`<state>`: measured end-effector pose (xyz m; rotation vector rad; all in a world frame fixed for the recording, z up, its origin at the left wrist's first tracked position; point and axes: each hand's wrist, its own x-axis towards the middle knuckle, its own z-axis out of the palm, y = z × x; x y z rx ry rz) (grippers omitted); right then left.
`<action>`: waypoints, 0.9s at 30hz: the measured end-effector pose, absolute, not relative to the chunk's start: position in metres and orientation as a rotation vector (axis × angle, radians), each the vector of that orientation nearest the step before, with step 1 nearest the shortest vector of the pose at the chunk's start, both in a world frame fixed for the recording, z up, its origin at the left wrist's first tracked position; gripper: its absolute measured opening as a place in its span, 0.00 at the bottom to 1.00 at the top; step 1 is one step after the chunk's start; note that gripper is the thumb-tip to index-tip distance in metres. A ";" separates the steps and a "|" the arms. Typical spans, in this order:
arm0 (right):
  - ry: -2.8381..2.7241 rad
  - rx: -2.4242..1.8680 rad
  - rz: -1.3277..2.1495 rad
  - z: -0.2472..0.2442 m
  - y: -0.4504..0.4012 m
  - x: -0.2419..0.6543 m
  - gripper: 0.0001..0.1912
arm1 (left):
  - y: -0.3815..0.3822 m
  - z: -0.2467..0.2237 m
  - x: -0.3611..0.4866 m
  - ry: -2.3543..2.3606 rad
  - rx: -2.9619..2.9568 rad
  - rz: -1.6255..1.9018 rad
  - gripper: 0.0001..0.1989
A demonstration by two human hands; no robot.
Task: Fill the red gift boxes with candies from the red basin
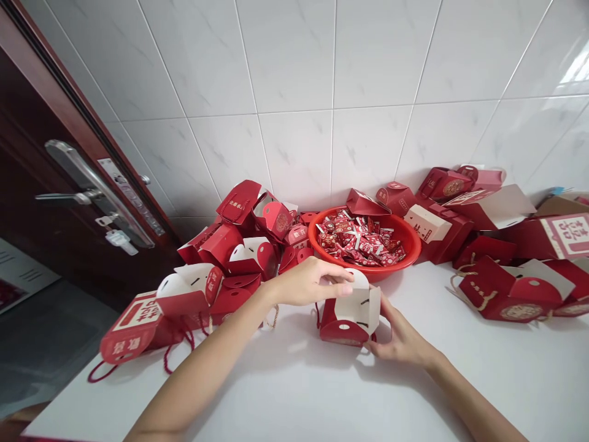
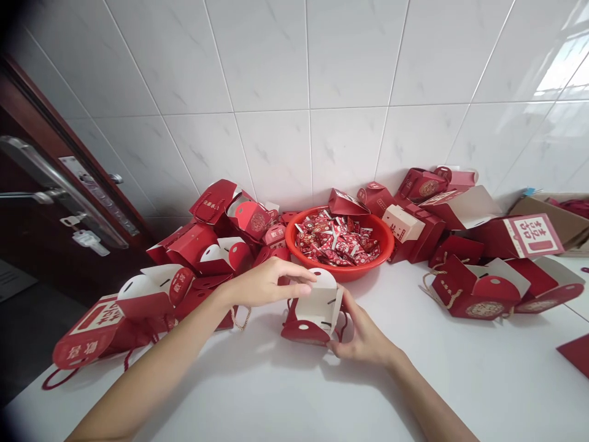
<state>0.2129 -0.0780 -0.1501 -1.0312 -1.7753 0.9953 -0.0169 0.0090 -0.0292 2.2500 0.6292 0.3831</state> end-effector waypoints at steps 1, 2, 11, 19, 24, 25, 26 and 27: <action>-1.765 -1.035 1.017 -0.151 -0.078 0.214 0.44 | 0.010 -0.032 -0.020 0.641 2.264 0.400 0.15; -1.756 -1.032 1.034 -0.152 -0.077 0.215 0.45 | 0.010 -0.036 -0.023 0.657 2.284 0.418 0.14; -1.708 -0.995 1.054 -0.164 -0.073 0.215 0.57 | 0.016 -0.065 -0.039 0.767 2.199 0.281 0.41; -1.536 -1.052 1.153 -0.167 -0.073 0.203 0.62 | 0.011 -0.084 -0.038 0.742 1.998 0.570 0.26; -1.412 -1.013 1.261 -0.170 -0.069 0.204 0.54 | 0.010 -0.095 -0.043 0.627 1.870 0.608 0.28; -1.405 -1.003 1.274 -0.170 -0.068 0.205 0.53 | 0.010 -0.098 -0.044 0.619 1.858 0.614 0.28; -1.401 -0.993 1.286 -0.171 -0.067 0.205 0.52 | 0.010 -0.101 -0.045 0.628 1.852 0.630 0.28; -1.402 -0.980 1.302 -0.171 -0.067 0.205 0.52 | 0.010 -0.104 -0.046 0.648 1.852 0.659 0.29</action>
